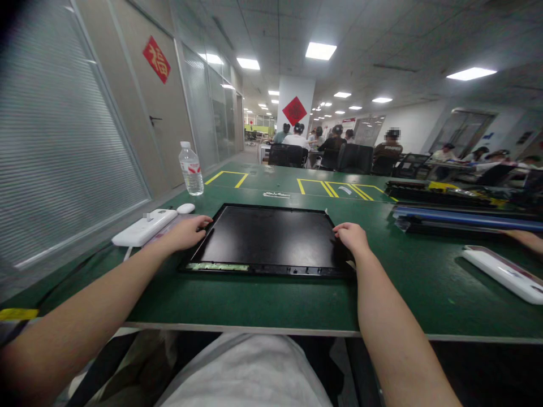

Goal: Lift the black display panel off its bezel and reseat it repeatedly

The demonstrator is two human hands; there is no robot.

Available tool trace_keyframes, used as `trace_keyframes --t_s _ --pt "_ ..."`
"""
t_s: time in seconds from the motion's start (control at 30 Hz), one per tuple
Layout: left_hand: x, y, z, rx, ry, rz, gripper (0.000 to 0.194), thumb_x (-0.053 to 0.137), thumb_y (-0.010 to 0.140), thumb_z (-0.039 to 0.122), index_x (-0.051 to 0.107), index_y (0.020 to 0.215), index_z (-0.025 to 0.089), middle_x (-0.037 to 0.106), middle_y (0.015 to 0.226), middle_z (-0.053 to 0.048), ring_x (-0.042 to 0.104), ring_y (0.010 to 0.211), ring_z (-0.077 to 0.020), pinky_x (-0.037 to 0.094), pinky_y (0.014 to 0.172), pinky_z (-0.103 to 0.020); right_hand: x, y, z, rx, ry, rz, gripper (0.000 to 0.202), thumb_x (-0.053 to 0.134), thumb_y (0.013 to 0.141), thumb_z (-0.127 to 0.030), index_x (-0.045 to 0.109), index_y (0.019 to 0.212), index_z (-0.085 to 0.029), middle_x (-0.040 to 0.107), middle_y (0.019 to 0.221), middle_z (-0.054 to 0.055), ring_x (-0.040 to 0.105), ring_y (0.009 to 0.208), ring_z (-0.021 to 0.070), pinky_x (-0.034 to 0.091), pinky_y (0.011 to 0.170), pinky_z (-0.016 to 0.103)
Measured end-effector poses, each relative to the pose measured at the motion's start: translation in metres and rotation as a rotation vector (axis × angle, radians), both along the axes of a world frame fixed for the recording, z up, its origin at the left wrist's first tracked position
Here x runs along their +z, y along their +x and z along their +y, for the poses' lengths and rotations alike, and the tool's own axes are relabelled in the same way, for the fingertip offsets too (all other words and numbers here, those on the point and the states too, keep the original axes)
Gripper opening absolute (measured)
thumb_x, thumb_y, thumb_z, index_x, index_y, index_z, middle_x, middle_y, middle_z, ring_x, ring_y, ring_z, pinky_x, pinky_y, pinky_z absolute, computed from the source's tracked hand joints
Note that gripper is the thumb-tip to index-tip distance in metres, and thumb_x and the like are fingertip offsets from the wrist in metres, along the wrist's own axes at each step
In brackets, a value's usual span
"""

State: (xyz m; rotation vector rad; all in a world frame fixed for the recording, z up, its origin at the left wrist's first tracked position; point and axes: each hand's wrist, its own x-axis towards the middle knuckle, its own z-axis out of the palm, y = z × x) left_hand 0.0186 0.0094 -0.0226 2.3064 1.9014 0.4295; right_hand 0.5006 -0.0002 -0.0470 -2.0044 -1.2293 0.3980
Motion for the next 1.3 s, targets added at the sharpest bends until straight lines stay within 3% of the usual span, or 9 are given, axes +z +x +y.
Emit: trace_keyframes --t_s 0.33,0.57,0.67,0.77,0.87,0.93,1.3 --pt "-0.003 0.0 0.003 -0.024 0.008 -0.052 0.048 0.053 0.08 0.016 0.065 0.127 0.017 0.071 0.126 -0.014 0.066 0.113 -0.03 0.049 0.095 -0.036 -0.004 0.003 0.002 0.001 0.027 -0.005 0.028 0.056 0.062 -0.012 0.077 0.078 -0.02 0.075 0.075 0.003 0.062 0.067 0.0165 0.043 0.061 0.026" --pt "-0.006 -0.002 0.004 -0.021 0.011 -0.164 0.05 0.056 0.072 0.008 0.069 0.119 0.021 0.074 0.118 -0.011 0.067 0.109 -0.0302 0.05 0.09 -0.034 -0.004 0.008 0.002 -0.049 0.041 0.032 0.03 0.058 0.064 -0.014 0.077 0.086 -0.02 0.076 0.082 0.005 0.065 0.072 0.0189 0.046 0.062 0.026" --pt "-0.007 -0.002 0.005 0.004 0.02 -0.312 0.051 0.058 0.065 0.004 0.071 0.11 0.024 0.077 0.102 -0.007 0.07 0.096 -0.0283 0.051 0.082 -0.033 -0.004 0.01 0.003 -0.111 0.017 -0.049 0.029 0.061 0.065 -0.017 0.078 0.089 -0.021 0.076 0.091 0.007 0.066 0.077 0.0214 0.048 0.066 0.028" --pt "-0.008 0.0 0.005 0.002 -0.035 -0.646 0.05 0.06 0.06 0.003 0.071 0.104 0.023 0.077 0.086 -0.004 0.072 0.081 -0.0255 0.053 0.072 -0.031 -0.005 0.009 0.004 -0.079 -0.055 -0.099 0.028 0.062 0.068 -0.018 0.078 0.09 -0.02 0.075 0.093 0.009 0.067 0.081 0.023 0.049 0.07 0.029" --pt "-0.007 0.004 0.004 0.017 -0.14 -1.008 0.051 0.062 0.059 0.002 0.066 0.106 0.021 0.077 0.085 -0.004 0.072 0.068 -0.0224 0.055 0.06 -0.029 -0.006 0.007 0.005 -0.039 -0.087 -0.106 0.03 0.061 0.07 -0.019 0.077 0.095 -0.019 0.075 0.091 0.009 0.067 0.08 0.0227 0.049 0.071 0.029" --pt "-0.005 0.006 0.003 0.054 -0.172 -1.141 0.053 0.061 0.059 0.0 0.064 0.108 0.02 0.077 0.087 -0.004 0.071 0.063 -0.0209 0.056 0.056 -0.029 -0.006 0.005 0.005 -0.034 -0.079 -0.128 0.03 0.061 0.071 -0.019 0.077 0.096 -0.019 0.075 0.093 0.009 0.068 0.083 0.0228 0.049 0.072 0.029" --pt "0.007 0.017 -0.002 0.299 -0.204 -1.324 0.049 0.06 0.057 -0.009 0.064 0.098 0.018 0.074 0.115 -0.011 0.069 0.058 -0.0164 0.053 0.044 -0.024 -0.004 0.0 0.002 -0.014 -0.109 -0.199 0.028 0.06 0.075 -0.02 0.079 0.095 -0.022 0.075 0.1 0.008 0.068 0.093 0.0246 0.049 0.076 0.029"
